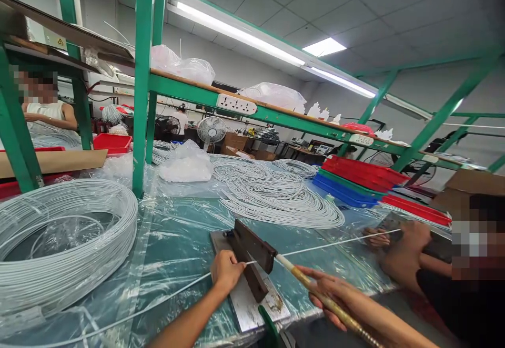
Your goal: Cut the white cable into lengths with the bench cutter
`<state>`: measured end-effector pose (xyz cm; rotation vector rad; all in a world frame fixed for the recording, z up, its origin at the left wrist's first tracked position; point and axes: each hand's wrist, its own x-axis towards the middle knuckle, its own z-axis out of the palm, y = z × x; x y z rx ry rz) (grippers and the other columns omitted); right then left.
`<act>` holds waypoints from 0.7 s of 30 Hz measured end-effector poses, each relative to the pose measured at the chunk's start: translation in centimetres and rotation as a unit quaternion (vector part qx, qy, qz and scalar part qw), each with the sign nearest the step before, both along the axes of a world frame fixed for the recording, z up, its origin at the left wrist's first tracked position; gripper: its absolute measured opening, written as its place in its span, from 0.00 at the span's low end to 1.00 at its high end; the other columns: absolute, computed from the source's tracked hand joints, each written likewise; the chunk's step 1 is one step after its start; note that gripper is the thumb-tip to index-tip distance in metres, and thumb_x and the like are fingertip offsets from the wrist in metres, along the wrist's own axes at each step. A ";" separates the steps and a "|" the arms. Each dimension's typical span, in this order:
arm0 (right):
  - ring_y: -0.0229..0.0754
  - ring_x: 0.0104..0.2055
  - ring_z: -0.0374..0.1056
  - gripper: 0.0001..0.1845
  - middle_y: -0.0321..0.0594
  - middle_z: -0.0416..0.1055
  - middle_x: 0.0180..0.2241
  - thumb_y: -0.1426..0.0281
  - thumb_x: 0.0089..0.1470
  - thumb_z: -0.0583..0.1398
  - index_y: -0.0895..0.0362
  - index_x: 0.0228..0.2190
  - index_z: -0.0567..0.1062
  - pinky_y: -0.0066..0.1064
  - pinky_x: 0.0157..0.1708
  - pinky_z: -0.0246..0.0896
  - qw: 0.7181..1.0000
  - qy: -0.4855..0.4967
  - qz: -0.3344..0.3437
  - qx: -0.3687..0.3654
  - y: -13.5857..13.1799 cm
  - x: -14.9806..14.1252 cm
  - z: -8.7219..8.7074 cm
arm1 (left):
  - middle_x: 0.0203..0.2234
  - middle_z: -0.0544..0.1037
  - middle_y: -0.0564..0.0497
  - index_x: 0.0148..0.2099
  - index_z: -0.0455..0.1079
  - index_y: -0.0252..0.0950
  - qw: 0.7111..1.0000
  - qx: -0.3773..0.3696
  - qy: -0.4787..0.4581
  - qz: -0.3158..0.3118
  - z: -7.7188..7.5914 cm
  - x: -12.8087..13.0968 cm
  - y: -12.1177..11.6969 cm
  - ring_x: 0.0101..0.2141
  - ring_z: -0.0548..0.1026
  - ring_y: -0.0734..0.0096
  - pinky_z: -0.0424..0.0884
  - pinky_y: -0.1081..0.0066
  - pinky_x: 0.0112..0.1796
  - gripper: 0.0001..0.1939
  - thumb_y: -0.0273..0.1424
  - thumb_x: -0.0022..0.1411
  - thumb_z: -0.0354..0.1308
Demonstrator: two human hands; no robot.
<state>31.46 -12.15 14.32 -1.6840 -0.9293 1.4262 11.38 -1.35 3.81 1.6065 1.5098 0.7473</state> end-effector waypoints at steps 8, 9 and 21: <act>0.25 0.09 0.37 0.19 0.23 0.47 0.11 0.57 0.38 0.62 0.55 0.28 0.64 0.17 0.07 0.36 0.991 -0.055 0.092 -0.076 -0.6 -2.2 -1.7 | 0.20 0.70 0.55 0.23 0.67 0.35 1.000 0.002 0.006 -0.011 0.4 -0.3 -0.2 0.25 0.68 0.72 0.51 0.74 0.25 0.09 0.34 0.50 0.61; 0.25 0.10 0.36 0.21 0.23 0.46 0.12 0.54 0.37 0.62 0.55 0.26 0.62 0.18 0.07 0.34 0.990 -0.073 0.100 -0.064 -0.7 -2.2 -1.9 | 0.20 0.70 0.55 0.23 0.67 0.35 1.000 0.001 0.005 -0.012 0.5 -0.4 -0.2 0.25 0.68 0.72 0.51 0.74 0.25 0.10 0.34 0.50 0.61; 0.46 0.33 0.67 0.22 0.43 0.70 0.27 0.52 0.36 0.62 0.58 0.27 0.73 0.30 0.33 0.64 0.962 -0.227 0.009 0.152 -2.9 -0.5 -10.9 | 0.18 0.66 0.56 0.19 0.61 0.36 0.999 0.001 -0.032 0.003 -0.2 -1.0 -0.2 0.23 0.64 0.73 0.48 0.73 0.25 0.13 0.32 0.49 0.61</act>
